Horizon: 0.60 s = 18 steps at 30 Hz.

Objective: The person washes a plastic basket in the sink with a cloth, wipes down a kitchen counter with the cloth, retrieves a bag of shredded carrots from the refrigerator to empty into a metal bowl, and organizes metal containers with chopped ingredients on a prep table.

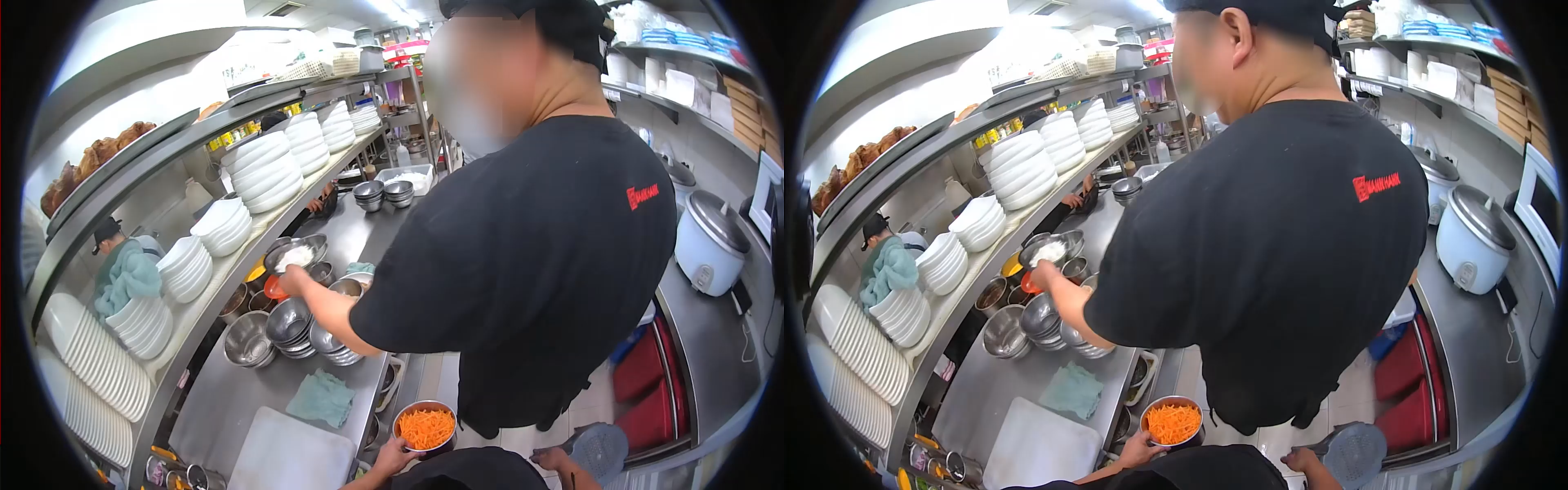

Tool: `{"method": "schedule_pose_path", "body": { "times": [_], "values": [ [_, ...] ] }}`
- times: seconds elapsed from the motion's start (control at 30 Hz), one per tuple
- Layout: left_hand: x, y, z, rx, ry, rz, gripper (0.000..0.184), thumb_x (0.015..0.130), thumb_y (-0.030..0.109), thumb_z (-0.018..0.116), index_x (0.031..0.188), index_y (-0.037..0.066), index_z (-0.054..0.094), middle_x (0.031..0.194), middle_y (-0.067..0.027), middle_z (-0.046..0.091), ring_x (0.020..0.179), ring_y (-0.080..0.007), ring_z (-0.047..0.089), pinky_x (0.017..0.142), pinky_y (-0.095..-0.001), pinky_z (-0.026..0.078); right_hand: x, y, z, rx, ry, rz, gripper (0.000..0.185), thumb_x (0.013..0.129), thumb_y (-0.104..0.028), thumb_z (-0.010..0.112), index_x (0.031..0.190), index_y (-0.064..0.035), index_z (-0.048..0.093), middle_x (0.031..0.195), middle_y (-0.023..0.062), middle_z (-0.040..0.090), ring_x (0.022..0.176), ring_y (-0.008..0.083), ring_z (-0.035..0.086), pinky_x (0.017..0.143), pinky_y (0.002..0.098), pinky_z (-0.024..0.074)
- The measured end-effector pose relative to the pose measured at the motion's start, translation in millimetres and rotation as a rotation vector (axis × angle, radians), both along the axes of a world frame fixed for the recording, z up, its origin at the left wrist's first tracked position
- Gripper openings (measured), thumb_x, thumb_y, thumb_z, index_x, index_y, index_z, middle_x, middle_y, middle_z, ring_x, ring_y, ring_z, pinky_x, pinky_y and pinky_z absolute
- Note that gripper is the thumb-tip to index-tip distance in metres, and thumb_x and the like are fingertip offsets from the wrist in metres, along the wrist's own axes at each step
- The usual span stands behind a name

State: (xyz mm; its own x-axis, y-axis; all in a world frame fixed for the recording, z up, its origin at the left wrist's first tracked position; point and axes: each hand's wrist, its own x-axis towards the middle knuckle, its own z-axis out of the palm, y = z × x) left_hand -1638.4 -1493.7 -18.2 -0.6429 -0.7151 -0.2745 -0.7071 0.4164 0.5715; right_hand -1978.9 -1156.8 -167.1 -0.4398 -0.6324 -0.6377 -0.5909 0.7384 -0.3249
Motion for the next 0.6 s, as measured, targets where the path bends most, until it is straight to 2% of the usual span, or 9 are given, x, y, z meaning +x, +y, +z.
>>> {"method": "schedule_pose_path", "body": {
  "times": [0.07,0.13,0.2,0.27,0.3,0.33,0.43,0.6],
  "values": [
    [-6,-10,-9,-0.011,0.018,-0.024,0.056,0.068,0.055,0.079,0.092,0.006,0.066,0.107,-0.0199,0.059,0.098,-0.0346,0.062,0.086,-0.0428,0.05,-7,18,-11,-0.028,0.016,0.048,0.054,0.09,-0.052,0.047,0.119,-0.0109,0.064,0.122,0.0167,0.062,0.111,0.0346,0.06,0.096,0.0419,0.046],
    [-11,-12,-9,-0.024,0.039,-0.027,0.054,0.068,0.054,0.079,0.09,0.006,0.066,0.104,-0.0192,0.06,0.097,-0.0339,0.062,0.085,-0.0419,0.05,-18,29,3,0.103,-0.118,-0.027,0.044,0.089,-0.044,0.05,0.118,-0.0138,0.064,0.115,0.0171,0.064,0.106,0.0346,0.061,0.092,0.0396,0.0472],
    [-16,-13,-3,-0.055,0.067,-0.007,0.051,0.068,0.052,0.08,0.087,0.006,0.066,0.097,-0.0177,0.062,0.096,-0.0327,0.062,0.084,-0.0403,0.05,-31,34,-1,0.159,-0.087,0.013,0.046,0.091,-0.047,0.045,0.121,-0.0163,0.062,0.12,0.0169,0.062,0.111,0.0356,0.058,0.095,0.0397,0.0456],
    [-17,-13,-2,-0.036,0.047,0.007,0.054,0.068,0.053,0.079,0.089,0.005,0.066,0.103,-0.0189,0.06,0.097,-0.0335,0.062,0.085,-0.0413,0.05,-55,53,-74,0.236,-0.03,0.14,0.048,0.094,-0.049,0.04,0.124,-0.0187,0.06,0.125,0.0167,0.059,0.116,0.0366,0.056,0.098,0.0398,0.044],
    [-18,-10,-2,-0.023,0.038,0.017,0.056,0.067,0.054,0.079,0.091,0.005,0.066,0.106,-0.0195,0.059,0.098,-0.034,0.062,0.085,-0.0417,0.05,-77,63,-144,0.316,-0.018,0.266,0.048,0.095,-0.051,0.038,0.126,-0.02,0.059,0.127,0.0166,0.058,0.118,0.0371,0.055,0.1,0.0398,0.0432],
    [-21,-3,4,-0.029,0.087,0.057,0.056,0.068,0.054,0.079,0.09,0.004,0.066,0.105,-0.0186,0.059,0.098,-0.0341,0.062,0.085,-0.0415,0.05,-75,60,-98,0.263,-0.019,0.201,0.049,0.095,-0.051,0.038,0.126,-0.0197,0.059,0.127,0.0166,0.058,0.118,0.0371,0.055,0.1,0.0398,0.0432],
    [-26,21,11,-0.074,0.136,0.201,0.056,0.068,0.053,0.079,0.089,0.004,0.066,0.103,-0.0183,0.06,0.096,-0.0347,0.063,0.083,-0.0413,0.05,-87,45,-41,0.163,-0.051,0.116,0.049,0.095,-0.051,0.038,0.125,-0.019,0.06,0.127,0.0167,0.059,0.118,0.037,0.055,0.1,0.0397,0.0431],
    [-24,50,21,-0.095,0.12,0.323,0.056,0.068,0.053,0.08,0.089,0.004,0.065,0.104,-0.0214,0.061,0.095,-0.0361,0.063,0.081,-0.0434,0.051,-106,41,-5,0.128,-0.068,0.16,0.05,0.095,-0.052,0.038,0.123,-0.0177,0.061,0.126,0.0169,0.059,0.118,0.0368,0.054,0.1,0.0396,0.0431]
  ]
}}
